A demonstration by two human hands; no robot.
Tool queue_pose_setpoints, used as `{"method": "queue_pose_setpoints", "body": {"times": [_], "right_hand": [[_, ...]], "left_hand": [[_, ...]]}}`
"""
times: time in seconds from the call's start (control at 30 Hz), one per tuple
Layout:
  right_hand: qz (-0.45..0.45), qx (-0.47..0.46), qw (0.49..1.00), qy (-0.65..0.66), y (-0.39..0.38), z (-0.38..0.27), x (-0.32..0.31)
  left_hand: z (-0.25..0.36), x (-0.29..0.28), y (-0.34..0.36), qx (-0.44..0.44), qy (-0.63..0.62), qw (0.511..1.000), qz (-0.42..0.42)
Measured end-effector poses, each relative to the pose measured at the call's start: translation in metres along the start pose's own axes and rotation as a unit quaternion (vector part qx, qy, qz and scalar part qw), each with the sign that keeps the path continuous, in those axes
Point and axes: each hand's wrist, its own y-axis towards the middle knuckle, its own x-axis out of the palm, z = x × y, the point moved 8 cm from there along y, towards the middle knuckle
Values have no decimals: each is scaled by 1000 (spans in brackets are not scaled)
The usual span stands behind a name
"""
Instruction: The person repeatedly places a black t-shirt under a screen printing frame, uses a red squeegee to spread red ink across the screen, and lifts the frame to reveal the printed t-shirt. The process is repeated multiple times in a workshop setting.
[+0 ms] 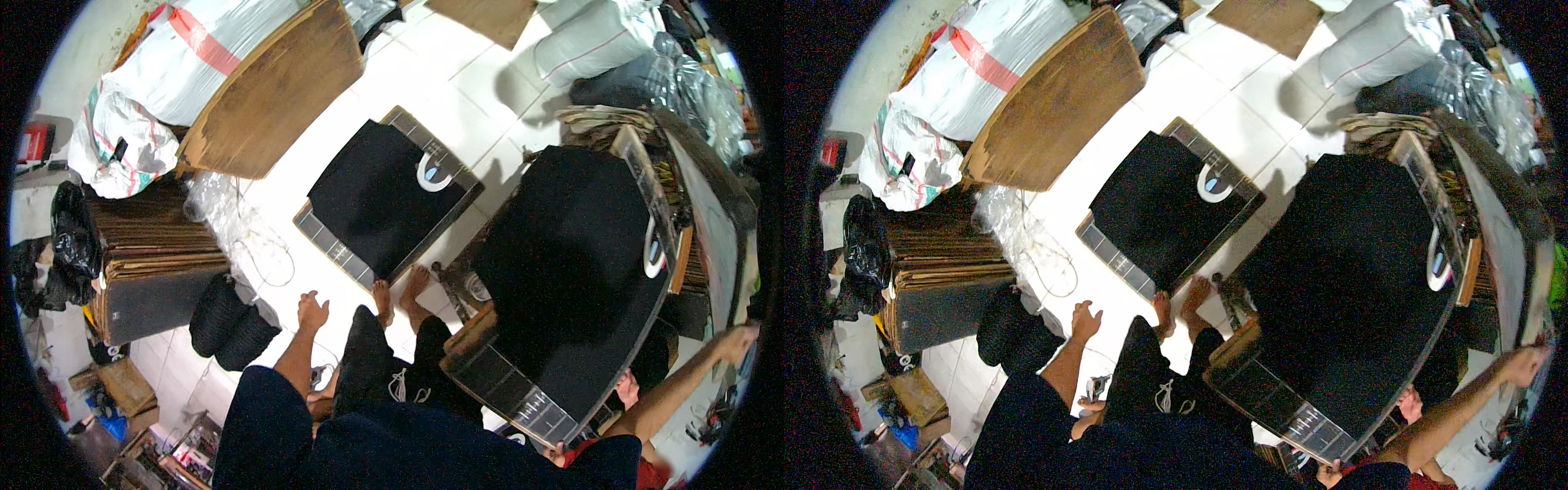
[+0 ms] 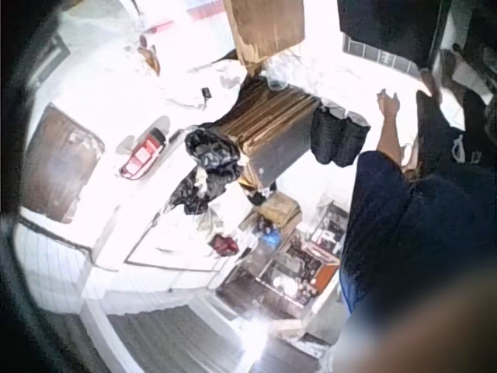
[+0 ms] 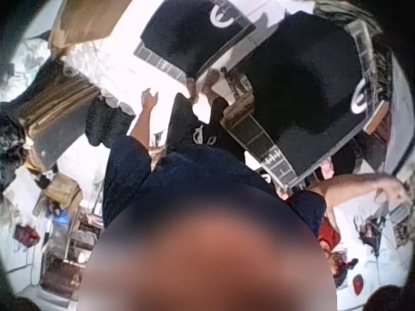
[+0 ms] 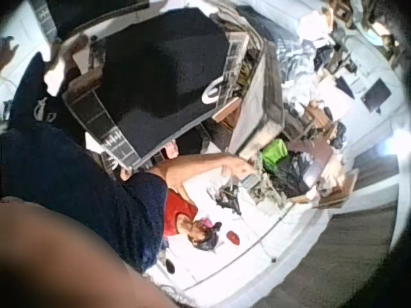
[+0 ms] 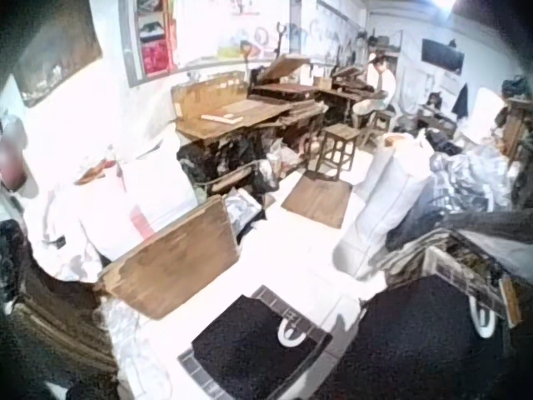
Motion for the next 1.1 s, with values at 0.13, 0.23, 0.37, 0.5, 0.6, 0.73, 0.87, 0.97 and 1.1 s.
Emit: {"method": "queue_pose_setpoints", "body": {"times": [0.13, 0.23, 0.37, 0.5, 0.6, 0.73, 0.87, 0.97, 1.1], "right_hand": [[106, -106, 989, 2, -80, -109, -26], [-31, -93, 981, 169, -289, -238, -1], [-423, 31, 859, 287, -710, -404, 92], [-582, 63, 790, 183, -979, -402, 167], [-595, -3, 797, 106, -1065, -359, 196], [-614, 133, 768, 126, -1125, -313, 213], [-604, 276, 729, 164, -1139, -307, 214], [-572, 332, 731, 170, -1122, -310, 214], [-584, 355, 703, 198, -1113, -316, 215]], "left_hand": [[-83, 10, 51, -161, -99, 982, 23], [-96, 24, 98, -193, -140, 971, 11], [-95, 52, 219, -143, -96, 985, 6], [-105, 96, 371, -77, 27, 996, -37], [-101, 116, 468, -32, -36, 999, -12], [-93, 132, 549, -4, -46, 997, -68], [-72, 134, 574, 44, -120, 991, -51], [-77, 136, 573, -51, 62, 996, -41], [-82, 114, 577, -68, 103, 992, -23]]}}
